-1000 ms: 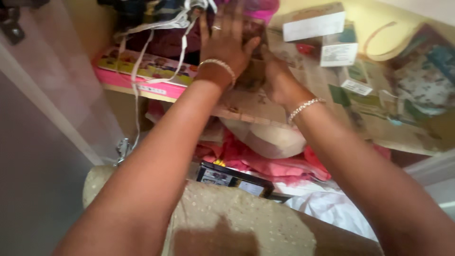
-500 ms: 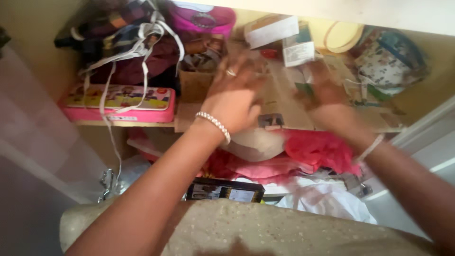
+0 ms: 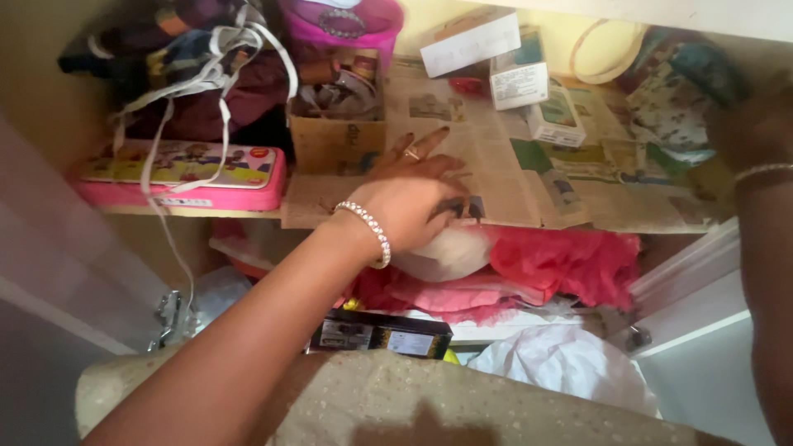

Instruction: The person organizes a small closet by handling various items including a cardboard box of accessories, hair clips, a floral pouch, and several mobile phone boxes. The person places items into the floral pouch, adjusts the position of phone boxes on the shelf, and handles a packet of sweat pads while rearranging objects.

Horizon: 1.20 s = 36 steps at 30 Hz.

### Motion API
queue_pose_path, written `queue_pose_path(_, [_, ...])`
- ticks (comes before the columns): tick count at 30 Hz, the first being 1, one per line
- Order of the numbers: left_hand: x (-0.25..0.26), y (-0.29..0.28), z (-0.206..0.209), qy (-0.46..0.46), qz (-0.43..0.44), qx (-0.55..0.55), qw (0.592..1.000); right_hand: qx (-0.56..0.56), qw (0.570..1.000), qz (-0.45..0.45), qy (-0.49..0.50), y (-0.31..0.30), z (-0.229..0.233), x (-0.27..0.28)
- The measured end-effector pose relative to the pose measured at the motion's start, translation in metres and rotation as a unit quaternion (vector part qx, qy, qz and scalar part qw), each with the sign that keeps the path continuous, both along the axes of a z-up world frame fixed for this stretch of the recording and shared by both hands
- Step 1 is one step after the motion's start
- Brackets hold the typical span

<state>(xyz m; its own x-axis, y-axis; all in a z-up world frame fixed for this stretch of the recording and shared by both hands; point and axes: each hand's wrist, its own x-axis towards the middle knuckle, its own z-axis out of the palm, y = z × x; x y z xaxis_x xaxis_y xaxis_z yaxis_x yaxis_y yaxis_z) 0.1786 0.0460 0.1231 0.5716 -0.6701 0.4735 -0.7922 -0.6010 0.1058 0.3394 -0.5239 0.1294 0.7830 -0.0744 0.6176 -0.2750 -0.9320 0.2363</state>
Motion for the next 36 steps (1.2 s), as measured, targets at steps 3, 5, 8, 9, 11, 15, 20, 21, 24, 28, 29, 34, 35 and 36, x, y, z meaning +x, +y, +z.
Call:
queue_pose_path(3, [0.003,-0.003,-0.006,0.006,-0.028,-0.014,0.999,-0.021,1.000,0.007,0.014,-0.007,0.003,0.012])
queue_pose_path(5, [0.004,-0.003,-0.008,0.008,-0.037,-0.019,0.999,-0.039,0.999,0.021,0.014,-0.008,-0.002,0.016])
queue_pose_path(8, [0.005,-0.004,-0.008,0.013,-0.035,-0.004,0.999,-0.054,0.998,0.015,0.018,0.003,-0.026,0.024])
queue_pose_path(9, [0.004,-0.004,-0.007,0.015,-0.031,0.004,0.999,-0.064,0.998,0.000,0.006,0.006,-0.051,0.022])
queue_pose_path(11, [0.004,-0.006,-0.004,0.034,-0.023,0.015,0.999,-0.078,0.997,-0.009,0.009,0.011,-0.076,0.021])
queue_pose_path(15, [-0.002,-0.004,-0.003,0.034,-0.025,0.020,0.999,-0.069,0.998,-0.012,0.001,0.015,-0.077,0.015])
queue_pose_path(20, [-0.004,0.005,0.000,0.021,-0.042,-0.014,0.999,-0.103,0.992,-0.069,0.007,0.027,-0.040,-0.044])
queue_pose_path(21, [-0.004,0.007,0.001,0.006,-0.046,-0.023,0.999,-0.115,0.990,-0.083,0.017,0.040,-0.025,-0.064])
queue_pose_path(24, [-0.004,0.008,0.004,0.030,-0.022,-0.014,0.999,-0.038,0.996,-0.067,0.055,0.092,0.023,-0.124])
queue_pose_path(28, [-0.005,0.002,0.005,0.089,0.032,-0.021,0.995,0.115,0.946,0.294,-0.073,0.164,0.050,-0.221])
queue_pose_path(29, [-0.005,0.000,0.004,0.123,0.057,-0.020,0.991,0.178,0.922,0.335,-0.071,0.181,0.052,-0.234])
queue_pose_path(34, [0.010,-0.015,-0.021,0.161,-0.011,-0.164,0.973,0.320,0.905,0.281,0.003,0.202,0.059,-0.274])
queue_pose_path(35, [0.014,-0.022,-0.027,0.145,-0.073,-0.216,0.963,0.392,0.876,0.278,0.032,0.198,0.057,-0.277])
queue_pose_path(36, [0.015,-0.026,-0.032,0.127,-0.135,-0.266,0.946,0.461,0.842,0.274,0.060,0.193,0.054,-0.278])
